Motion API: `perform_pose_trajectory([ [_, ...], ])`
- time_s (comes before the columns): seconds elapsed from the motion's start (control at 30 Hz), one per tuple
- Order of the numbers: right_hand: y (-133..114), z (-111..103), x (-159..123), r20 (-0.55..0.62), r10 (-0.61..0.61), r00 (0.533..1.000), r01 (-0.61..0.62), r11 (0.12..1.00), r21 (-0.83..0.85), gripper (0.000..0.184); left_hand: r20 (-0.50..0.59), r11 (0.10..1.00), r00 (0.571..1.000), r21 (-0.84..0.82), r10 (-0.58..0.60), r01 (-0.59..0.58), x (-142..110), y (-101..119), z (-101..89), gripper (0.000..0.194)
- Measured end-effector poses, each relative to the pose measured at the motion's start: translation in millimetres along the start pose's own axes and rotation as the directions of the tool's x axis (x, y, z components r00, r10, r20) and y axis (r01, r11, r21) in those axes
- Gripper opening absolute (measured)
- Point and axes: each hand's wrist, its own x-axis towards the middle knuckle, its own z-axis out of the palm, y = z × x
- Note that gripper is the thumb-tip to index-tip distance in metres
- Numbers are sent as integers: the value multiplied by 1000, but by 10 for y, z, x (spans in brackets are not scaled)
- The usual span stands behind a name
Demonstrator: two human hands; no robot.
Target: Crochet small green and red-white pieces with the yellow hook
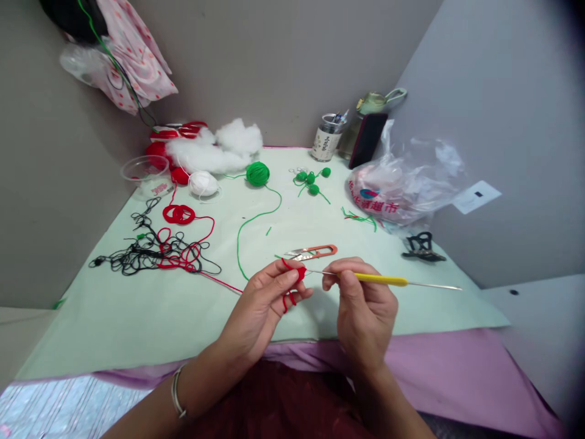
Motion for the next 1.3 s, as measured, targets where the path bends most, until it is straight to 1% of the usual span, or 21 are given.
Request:
perform_pose_trajectory([
  [0.47, 0, 10, -7, 13, 5, 1000, -5, 999, 41, 15, 25, 999, 1000, -40, -11, 12, 6, -3, 3, 16],
  [0.77, 16, 20, -30, 27, 11, 1000, -13, 997, 71, 16, 40, 999, 999, 4, -35, 35, -9, 0, -7, 16],
  [1.0, 11, 35, -43, 40, -8, 999, 7, 999, 37, 17, 44, 999, 998, 21, -33, 32, -12, -14, -9, 16],
  [1.1, 20, 34, -47, 48, -13, 999, 9, 997, 79, 17, 48, 999, 998, 21, -32, 31, -5, -11, -9, 16],
  [1.3, 35, 19, -30, 93, 59, 994, -78, 974, 214, 17, 56, 999, 998, -18, -32, 33, -4, -18, -5, 16],
])
